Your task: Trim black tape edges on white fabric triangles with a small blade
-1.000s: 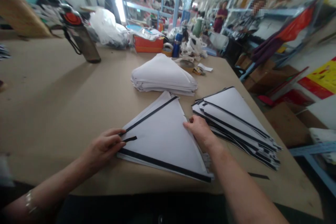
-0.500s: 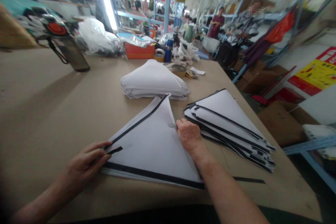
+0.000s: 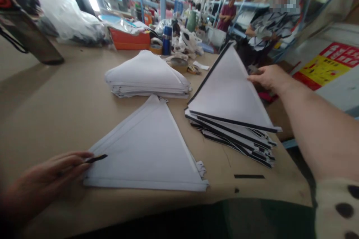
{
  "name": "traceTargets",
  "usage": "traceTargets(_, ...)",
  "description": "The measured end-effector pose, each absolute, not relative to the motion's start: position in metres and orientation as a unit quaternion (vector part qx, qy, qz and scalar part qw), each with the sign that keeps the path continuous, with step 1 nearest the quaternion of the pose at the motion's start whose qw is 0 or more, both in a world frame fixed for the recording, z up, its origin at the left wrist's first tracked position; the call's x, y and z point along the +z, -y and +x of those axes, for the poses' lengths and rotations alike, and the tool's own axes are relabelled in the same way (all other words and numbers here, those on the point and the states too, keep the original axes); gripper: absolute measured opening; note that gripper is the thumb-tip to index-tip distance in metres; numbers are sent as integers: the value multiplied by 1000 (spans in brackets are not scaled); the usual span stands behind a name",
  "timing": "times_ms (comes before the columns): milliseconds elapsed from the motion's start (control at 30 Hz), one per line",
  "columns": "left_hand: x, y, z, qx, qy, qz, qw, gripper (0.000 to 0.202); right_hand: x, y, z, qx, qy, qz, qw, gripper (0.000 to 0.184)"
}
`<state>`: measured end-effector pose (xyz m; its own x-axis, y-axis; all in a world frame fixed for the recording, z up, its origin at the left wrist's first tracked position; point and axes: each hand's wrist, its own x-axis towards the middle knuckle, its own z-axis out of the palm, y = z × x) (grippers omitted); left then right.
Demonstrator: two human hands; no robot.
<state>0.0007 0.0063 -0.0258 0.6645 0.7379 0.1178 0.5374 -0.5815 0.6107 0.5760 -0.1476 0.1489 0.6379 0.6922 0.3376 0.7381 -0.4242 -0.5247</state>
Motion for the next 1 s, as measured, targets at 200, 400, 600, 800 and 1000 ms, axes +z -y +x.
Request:
traceTargets(200, 19, 26, 35, 69, -444, 810, 377, 32, 108, 131, 488, -17, 424, -852, 308, 8)
traceTargets(400, 23, 50, 65, -3, -422, 733, 533, 27, 34, 148, 294, 331, 536, -668, 396, 23)
traceTargets(600, 19, 58, 71, -5, -413, 759, 504, 25, 7, 165, 244, 371, 503, -669, 402, 18)
traceTargets(800, 13, 56, 68, -24, -380, 784, 489, 26, 13, 170, 246, 355, 510, -682, 385, 14)
traceTargets(1000, 19, 35, 54, -84, -325, 802, 494, 33, 24, 215, 294, 371, 391, -727, 425, 16)
